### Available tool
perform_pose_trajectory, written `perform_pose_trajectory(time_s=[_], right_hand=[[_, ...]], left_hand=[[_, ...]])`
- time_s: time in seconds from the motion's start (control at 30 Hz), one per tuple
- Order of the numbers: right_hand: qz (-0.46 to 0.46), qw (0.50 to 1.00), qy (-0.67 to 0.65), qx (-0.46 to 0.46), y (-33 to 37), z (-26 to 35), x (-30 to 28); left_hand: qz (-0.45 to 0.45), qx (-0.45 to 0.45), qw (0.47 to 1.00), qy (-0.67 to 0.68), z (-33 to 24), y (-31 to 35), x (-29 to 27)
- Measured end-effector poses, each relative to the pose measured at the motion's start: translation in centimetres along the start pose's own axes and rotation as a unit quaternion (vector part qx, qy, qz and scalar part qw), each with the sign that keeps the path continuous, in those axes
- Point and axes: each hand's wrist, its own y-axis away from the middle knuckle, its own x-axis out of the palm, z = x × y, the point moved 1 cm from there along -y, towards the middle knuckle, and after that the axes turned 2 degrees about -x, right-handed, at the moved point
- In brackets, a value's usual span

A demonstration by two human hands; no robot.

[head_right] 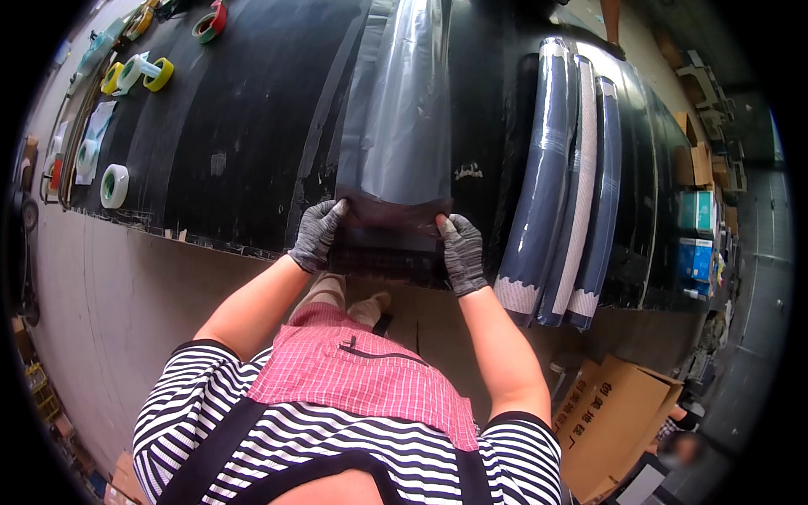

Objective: The person applies labels to long rolls, places the rolls into large cardboard boxes, and then slides each roll into a plastic sleeve before returning them to the table.

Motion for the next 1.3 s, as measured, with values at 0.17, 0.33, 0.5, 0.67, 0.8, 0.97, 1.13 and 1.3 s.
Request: perform_pose_trajectory(time_s=[0.17,0.33,0.5,0.67,0.8,0.97,1.13,1.3], right_hand=[[-0.092,0.983,0.159,-0.008,-1.0,-2.7,1.5],[-0.097,0.953,0.285,0.023,-2.1,-3.0,3.3],[-0.183,0.933,0.269,-0.154,-2.9,-1.2,2.1],[-0.089,0.957,0.234,-0.143,-4.2,-0.5,7.2],[0.014,0.99,0.05,0.131,-6.9,2.0,5.7],[0.037,0.997,-0.059,0.044,-6.2,4.9,9.9],[0.143,0.989,-0.023,-0.037,-4.0,12.6,15.8],[0.092,0.964,0.119,-0.22,-7.2,12.8,10.0]], left_hand=[[-0.104,-0.008,0.955,-0.277,0.1,-1.1,1.3],[-0.096,0.024,0.865,-0.492,-2.9,-0.9,4.0],[-0.062,0.274,0.866,-0.414,-1.5,-2.0,3.2],[0.034,0.146,0.903,-0.403,-0.6,-0.9,7.3],[0.069,-0.055,0.988,-0.13,-5.8,-0.4,7.3],[0.049,0.121,0.989,-0.068,-7.2,-0.9,5.0],[0.009,0.162,0.986,-0.042,-12.8,3.1,-1.3],[-0.107,0.187,0.966,-0.144,-14.5,0.9,-12.0]])
